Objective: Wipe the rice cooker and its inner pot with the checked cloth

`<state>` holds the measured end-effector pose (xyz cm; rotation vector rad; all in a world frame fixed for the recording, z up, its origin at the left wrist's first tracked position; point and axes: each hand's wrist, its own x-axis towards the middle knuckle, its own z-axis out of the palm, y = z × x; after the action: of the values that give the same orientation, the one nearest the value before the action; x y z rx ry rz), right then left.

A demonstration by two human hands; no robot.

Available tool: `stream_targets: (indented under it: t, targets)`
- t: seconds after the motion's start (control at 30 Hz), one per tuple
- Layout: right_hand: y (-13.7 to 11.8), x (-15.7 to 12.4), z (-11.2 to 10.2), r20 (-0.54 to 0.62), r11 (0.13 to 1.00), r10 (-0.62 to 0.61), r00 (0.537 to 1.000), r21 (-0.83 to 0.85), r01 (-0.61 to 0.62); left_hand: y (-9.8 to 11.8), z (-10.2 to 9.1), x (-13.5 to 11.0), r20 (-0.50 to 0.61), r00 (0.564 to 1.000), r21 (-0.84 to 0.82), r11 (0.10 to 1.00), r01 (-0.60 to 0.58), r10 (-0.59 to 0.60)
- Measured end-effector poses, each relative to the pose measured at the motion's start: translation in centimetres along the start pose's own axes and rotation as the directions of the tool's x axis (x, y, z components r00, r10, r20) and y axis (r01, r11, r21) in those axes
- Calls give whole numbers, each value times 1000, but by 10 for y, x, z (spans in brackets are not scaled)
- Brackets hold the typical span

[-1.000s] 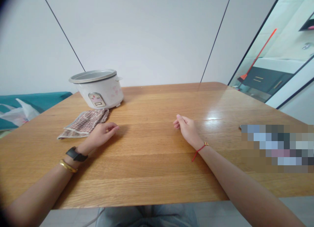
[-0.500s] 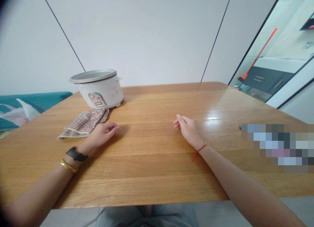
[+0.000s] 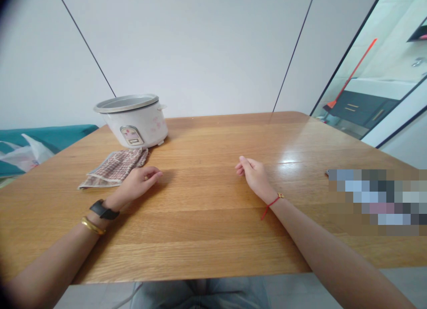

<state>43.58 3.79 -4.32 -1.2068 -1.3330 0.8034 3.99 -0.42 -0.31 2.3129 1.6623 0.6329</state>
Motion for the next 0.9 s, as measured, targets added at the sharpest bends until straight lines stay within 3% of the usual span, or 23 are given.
stream_targets:
  t: [0.9]
  targets:
    - [3, -1, 0, 30, 999, 2, 1000, -32, -1, 1, 0, 0, 0, 999, 32, 999, -35, 35]
